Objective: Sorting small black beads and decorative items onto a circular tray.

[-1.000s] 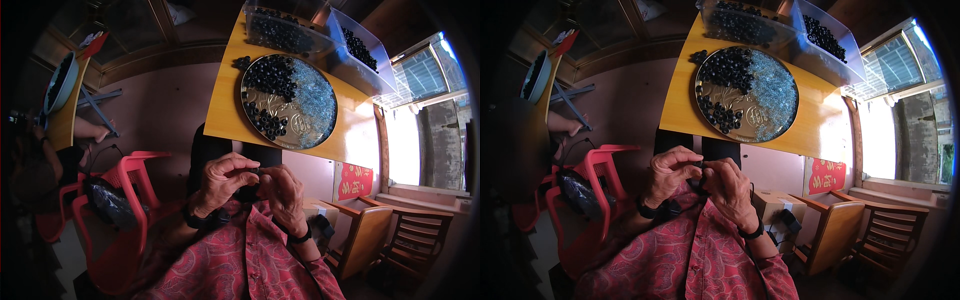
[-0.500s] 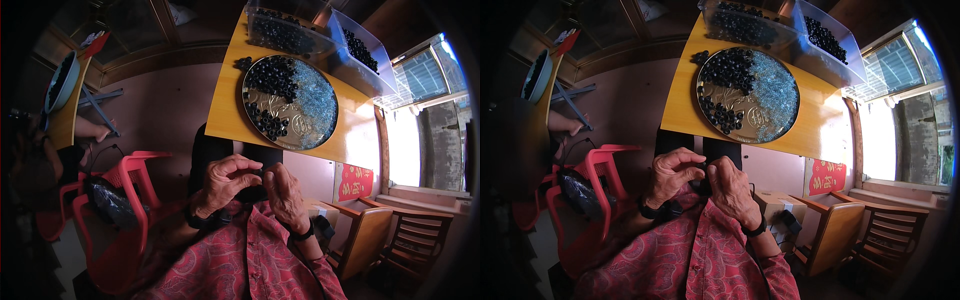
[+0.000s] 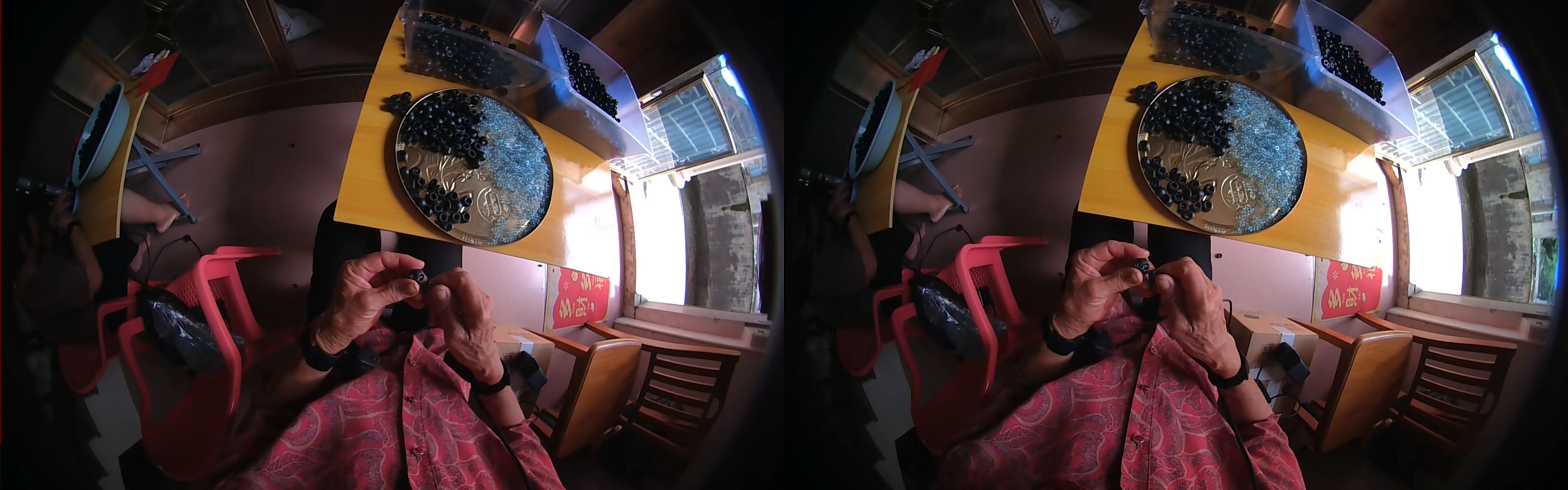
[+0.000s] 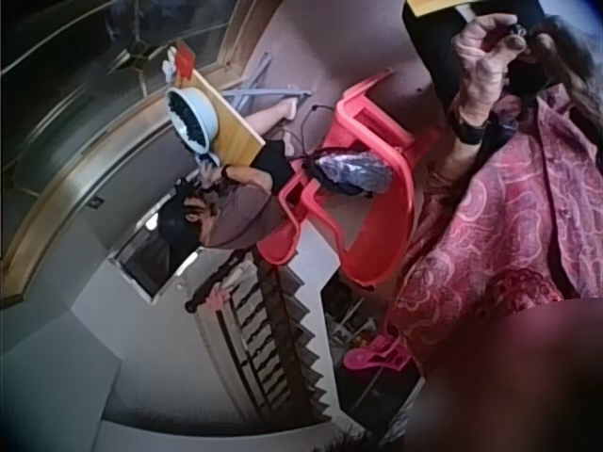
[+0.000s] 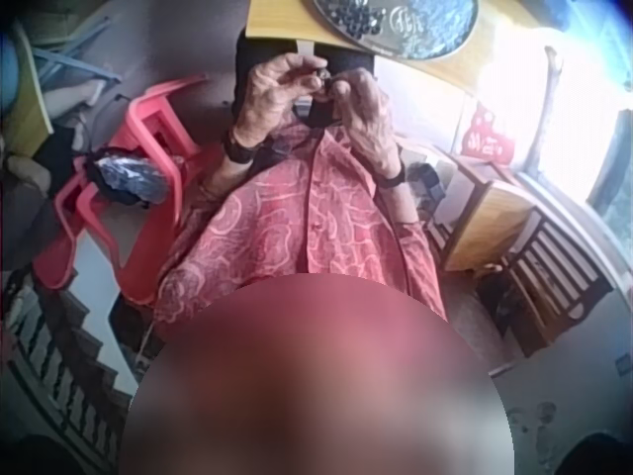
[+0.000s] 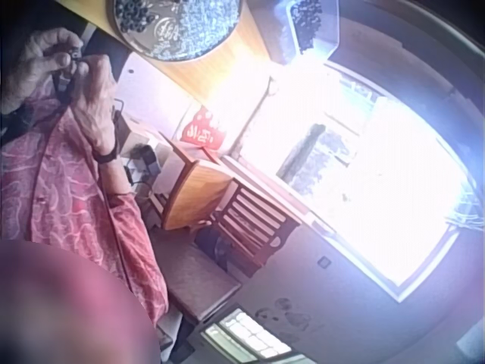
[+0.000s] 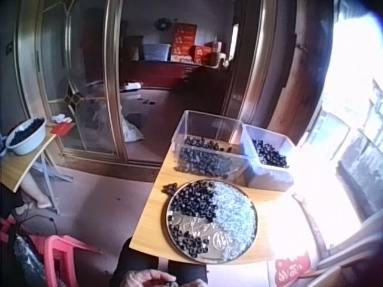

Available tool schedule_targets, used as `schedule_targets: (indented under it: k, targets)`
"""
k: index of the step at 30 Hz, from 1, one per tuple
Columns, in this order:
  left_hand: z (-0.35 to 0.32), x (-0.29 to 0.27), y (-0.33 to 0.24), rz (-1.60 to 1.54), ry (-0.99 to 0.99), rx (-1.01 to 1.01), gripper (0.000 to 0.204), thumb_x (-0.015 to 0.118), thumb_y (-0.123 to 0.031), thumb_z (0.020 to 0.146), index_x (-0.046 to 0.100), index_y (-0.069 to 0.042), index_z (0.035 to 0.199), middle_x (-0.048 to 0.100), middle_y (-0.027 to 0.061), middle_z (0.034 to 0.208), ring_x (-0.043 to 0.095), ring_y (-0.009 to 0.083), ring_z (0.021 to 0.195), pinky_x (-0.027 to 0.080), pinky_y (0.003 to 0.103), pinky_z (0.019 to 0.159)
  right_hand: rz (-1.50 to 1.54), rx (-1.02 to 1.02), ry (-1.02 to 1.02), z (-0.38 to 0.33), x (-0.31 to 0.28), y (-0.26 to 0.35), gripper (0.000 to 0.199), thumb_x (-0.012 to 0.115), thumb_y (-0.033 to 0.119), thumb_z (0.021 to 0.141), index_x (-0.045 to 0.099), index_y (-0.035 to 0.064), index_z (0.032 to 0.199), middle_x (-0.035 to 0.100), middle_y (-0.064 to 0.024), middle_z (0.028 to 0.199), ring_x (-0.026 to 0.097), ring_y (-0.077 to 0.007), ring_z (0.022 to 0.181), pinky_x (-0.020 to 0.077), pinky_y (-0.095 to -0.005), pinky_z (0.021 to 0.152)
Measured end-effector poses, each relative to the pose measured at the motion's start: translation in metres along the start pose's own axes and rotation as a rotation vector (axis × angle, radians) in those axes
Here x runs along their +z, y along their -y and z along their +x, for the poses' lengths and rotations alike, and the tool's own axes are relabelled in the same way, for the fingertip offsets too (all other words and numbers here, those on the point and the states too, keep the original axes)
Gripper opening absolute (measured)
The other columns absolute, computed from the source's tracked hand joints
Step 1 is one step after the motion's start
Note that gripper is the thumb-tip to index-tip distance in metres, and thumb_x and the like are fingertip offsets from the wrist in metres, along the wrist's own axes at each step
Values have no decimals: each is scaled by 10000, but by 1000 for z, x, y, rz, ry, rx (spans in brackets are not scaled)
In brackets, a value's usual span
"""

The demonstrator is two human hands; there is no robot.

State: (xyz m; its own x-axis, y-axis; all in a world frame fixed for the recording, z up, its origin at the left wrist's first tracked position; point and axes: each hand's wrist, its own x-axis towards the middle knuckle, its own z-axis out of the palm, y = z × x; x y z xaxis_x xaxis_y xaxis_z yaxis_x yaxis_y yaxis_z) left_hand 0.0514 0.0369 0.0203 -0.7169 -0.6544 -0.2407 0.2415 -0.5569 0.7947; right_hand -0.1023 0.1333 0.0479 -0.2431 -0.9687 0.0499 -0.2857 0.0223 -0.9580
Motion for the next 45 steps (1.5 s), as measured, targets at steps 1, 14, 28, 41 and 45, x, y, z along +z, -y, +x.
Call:
schedule_targets:
  k: [1, 14, 28, 41, 45]
  targets:
    - [0, 0, 1, -75, 5, -4, 243, 667, 7, 864, 614, 11, 1101, 667, 123, 971, 679, 185, 887, 588, 305, 781, 0, 0, 0, -1, 0, -1, 112, 536, 117, 976, 536, 5, 966, 615, -103, 777, 590, -160, 538, 472, -304, 492]
    - [2, 2, 4, -188, 0, -8, 284, 540, -120, 971, 584, -11, 1229, 672, 127, 1036, 666, 159, 879, 585, 333, 766, 113, 61, -66, -1, -7, 2, 119, 609, 59, 928, 587, -17, 1018, 671, -94, 773, 667, -130, 635, 522, -246, 556]
    - [9, 7, 8, -236, 14, -8, 268, 501, -82, 977, 597, 11, 1209, 660, 179, 1079, 657, 168, 846, 581, 339, 778, 459, 249, -159, -5, -11, -10, 163, 637, 28, 912, 596, -1, 1067, 673, -32, 839, 640, -81, 691, 486, -192, 572]
    - [16, 7, 9, -133, -10, -35, 291, 507, -166, 1005, 572, 3, 1232, 656, 152, 1052, 650, 140, 802, 575, 317, 755, 395, 286, -183, 8, -16, -14, 158, 637, 56, 923, 618, 16, 1075, 661, -14, 835, 631, -64, 703, 483, -189, 589]
    - [20, 10, 7, -166, 3, -36, 274, 524, -151, 995, 577, 3, 1215, 653, 147, 1071, 656, 145, 830, 573, 321, 777, 397, 236, -164, 8, -12, -18, 132, 639, 55, 921, 625, 17, 1046, 655, -14, 838, 623, -66, 712, 483, -190, 593]
